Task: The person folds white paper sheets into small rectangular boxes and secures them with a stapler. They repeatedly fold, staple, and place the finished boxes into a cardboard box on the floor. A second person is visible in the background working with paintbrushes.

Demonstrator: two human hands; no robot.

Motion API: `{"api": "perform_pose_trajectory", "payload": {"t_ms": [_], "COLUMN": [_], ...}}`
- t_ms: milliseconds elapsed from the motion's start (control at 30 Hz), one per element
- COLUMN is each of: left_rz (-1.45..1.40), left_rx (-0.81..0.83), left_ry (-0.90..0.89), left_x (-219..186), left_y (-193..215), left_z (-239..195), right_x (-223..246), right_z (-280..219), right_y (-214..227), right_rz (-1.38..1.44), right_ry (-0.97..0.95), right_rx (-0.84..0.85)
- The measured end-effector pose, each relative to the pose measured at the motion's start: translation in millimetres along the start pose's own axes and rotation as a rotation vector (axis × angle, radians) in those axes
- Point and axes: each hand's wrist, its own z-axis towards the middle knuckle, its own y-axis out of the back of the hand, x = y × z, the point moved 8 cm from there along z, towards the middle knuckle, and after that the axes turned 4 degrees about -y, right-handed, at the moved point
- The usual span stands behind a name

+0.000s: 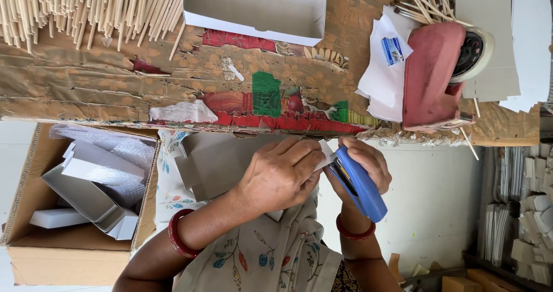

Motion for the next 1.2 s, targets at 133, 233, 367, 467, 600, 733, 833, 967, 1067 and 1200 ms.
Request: {"api": "perform_pose_trajectory", "payload": {"t_ms": [133,233,367,467,600,733,833,967,1067,1200], "left_rz": [0.010,-0.167,-0.368,-0.310,-0.263,-0.222,-0.186,-0.176,-0.160,-0.162], "left_rx": [-0.009,0.024,0.169,0.230,0.270,0.200,0.165,0.245,0.204,0.187], "left_ry": [0.030,0.120,0.222,0.395,0.366,0.323,0.320,0.389,0.324,0.296], "left_x": [-1,4,12,21,16,16,15,18,14,10], "left_y": [6,26,13,2,0,-8,-8,-13,-10,-9], "left_z": [-2,-1,-19,-30,-26,-32,-32,-35,-32,-30], "right_x": [15,-19,-40,-39,-46,-48,-57,-51,-55,-51], "right_z": [14,14,4,5,0,-3,-12,-7,-11,-11], "right_y": [-7,0,-6,-7,-7,-5,-2,-3,-1,0], "right_rz": [-0.166,0.033,0.224,0.219,0.193,0.181,0.237,0.225,0.235,0.228], "right_ry": [-0.022,-0.084,-0.163,-0.179,-0.184,-0.191,-0.209,-0.164,-0.176,-0.194], "right_rx": [0.024,0.029,0.116,0.092,0.107,0.087,0.077,0.073,0.075,0.077]}}
